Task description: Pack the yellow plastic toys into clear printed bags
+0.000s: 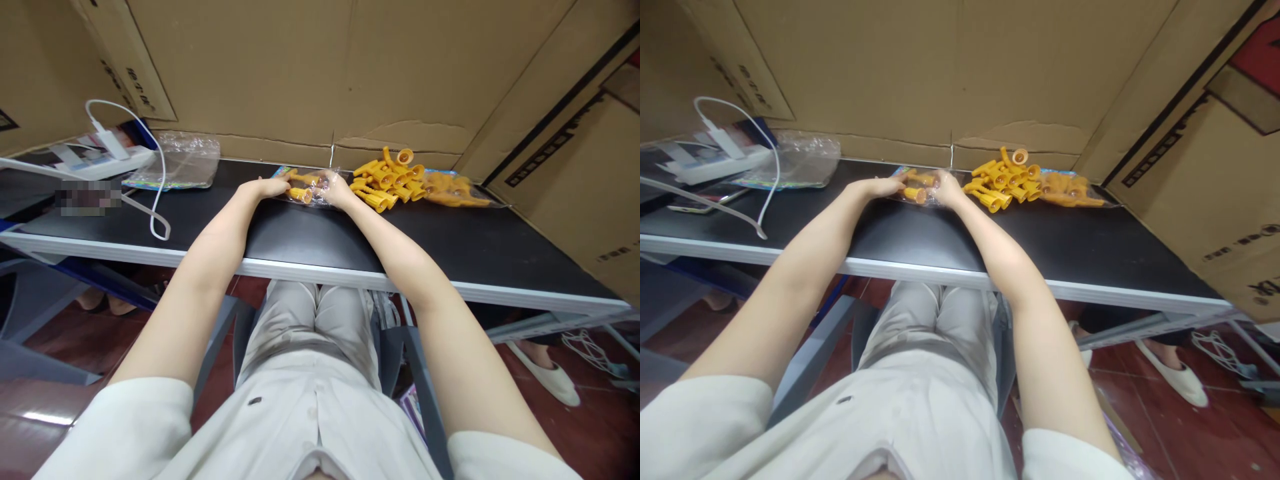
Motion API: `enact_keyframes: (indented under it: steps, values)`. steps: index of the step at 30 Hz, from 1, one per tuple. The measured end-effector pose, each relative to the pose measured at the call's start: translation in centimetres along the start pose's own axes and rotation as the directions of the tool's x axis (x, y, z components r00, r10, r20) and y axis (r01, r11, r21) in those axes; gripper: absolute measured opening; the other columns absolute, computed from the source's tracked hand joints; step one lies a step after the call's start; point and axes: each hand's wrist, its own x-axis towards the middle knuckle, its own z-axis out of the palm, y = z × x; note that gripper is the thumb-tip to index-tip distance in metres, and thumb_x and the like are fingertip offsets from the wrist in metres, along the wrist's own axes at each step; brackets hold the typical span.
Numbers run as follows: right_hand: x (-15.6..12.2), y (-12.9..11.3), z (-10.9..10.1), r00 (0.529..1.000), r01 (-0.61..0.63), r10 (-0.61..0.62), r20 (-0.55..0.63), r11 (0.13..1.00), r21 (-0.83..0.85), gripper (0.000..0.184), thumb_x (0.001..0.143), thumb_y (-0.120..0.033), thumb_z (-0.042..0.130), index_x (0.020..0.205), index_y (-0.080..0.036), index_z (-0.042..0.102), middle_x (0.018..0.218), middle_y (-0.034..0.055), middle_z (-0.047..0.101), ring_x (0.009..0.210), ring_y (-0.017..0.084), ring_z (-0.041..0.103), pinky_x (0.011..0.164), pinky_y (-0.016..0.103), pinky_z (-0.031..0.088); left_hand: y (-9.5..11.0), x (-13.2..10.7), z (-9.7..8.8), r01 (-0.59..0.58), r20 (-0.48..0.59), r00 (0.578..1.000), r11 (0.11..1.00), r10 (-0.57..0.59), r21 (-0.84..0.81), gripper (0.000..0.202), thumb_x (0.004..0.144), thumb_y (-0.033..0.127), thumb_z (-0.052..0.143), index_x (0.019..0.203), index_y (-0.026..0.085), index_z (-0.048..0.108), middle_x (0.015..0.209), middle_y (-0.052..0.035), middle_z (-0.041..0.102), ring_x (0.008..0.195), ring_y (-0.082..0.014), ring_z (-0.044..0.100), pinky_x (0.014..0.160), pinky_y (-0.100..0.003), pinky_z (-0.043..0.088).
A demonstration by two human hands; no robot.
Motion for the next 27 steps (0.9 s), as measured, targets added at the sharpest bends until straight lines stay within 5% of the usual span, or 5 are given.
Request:
enact_keyframes:
  steps: [5, 13, 17, 23, 27]
  values:
    - [0.1, 0.9, 0.0, 0.997, 0.075, -0.075, 0.004, 0.992, -0.103, 0.058, 0.092, -0.008, 0.063, 0.15, -0.009, 0.061, 0.148, 0.0162, 0.069, 0.137, 0.03, 0.067, 0.121, 0.046, 0.05, 0.5, -0.2, -0.1, 0.087, 0.114, 0.99, 0.996, -0.088, 0.013, 0.077, 0.101, 0.034, 0.022, 0.177, 0.028, 0.024, 0.184, 0.0002, 0.018, 0.172, -0.0249, 0.013, 0.136, -0.064, 0.005]
    - [-2.2, -0.1, -3.4, 0.996, -0.059, 0.085, 0.031, 0.873, -0.484, 0.055, 0.1, -0.012, 0.054, 0.154, -0.002, 0.058, 0.156, 0.0252, 0.061, 0.148, 0.039, 0.058, 0.125, 0.054, 0.046, 0.8, -0.6, -0.9, 0.217, 0.128, 0.966, 0.973, -0.226, 0.083, 0.074, 0.104, 0.032, 0.019, 0.177, 0.021, 0.025, 0.182, -0.0062, 0.024, 0.171, -0.0277, 0.017, 0.136, -0.067, 0.005]
    - [-2.7, 0.4, -4.2, 0.988, -0.097, 0.145, 0.059, 0.865, -0.493, 0.054, 0.098, -0.003, 0.054, 0.151, -0.002, 0.06, 0.16, 0.026, 0.057, 0.15, 0.037, 0.057, 0.127, 0.048, 0.045, -1.0, -0.4, -0.8, 0.26, 0.072, 0.963, 0.965, -0.261, 0.012, 0.076, 0.102, 0.032, 0.026, 0.176, 0.019, 0.028, 0.18, -0.0095, 0.028, 0.169, -0.0333, 0.023, 0.135, -0.07, 0.011]
    - [-2.0, 3.0, -4.2, 0.97, -0.095, 0.186, 0.154, 0.881, -0.463, 0.074, 0.089, 0.003, 0.053, 0.162, -0.01, 0.049, 0.178, 0.0206, 0.032, 0.167, 0.035, 0.03, 0.137, 0.065, 0.019, -3.5, 0.5, 0.0, 0.277, 0.035, 0.96, 0.96, -0.276, -0.033, 0.078, 0.104, 0.039, 0.021, 0.178, 0.016, 0.018, 0.184, -0.0073, 0.009, 0.172, -0.0299, 0.006, 0.135, -0.07, 0.006]
    - [-1.3, 4.3, -4.2, 0.976, -0.074, 0.161, 0.147, 0.88, -0.47, 0.078, 0.085, 0.005, 0.052, 0.161, -0.009, 0.051, 0.176, 0.0208, 0.036, 0.166, 0.036, 0.033, 0.137, 0.066, 0.018, -3.6, 0.7, 0.1, 0.298, 0.016, 0.955, 0.954, -0.297, -0.025, 0.077, 0.105, 0.044, 0.019, 0.179, 0.024, 0.012, 0.185, -0.0037, 0.003, 0.172, -0.0268, 0.001, 0.135, -0.068, 0.005]
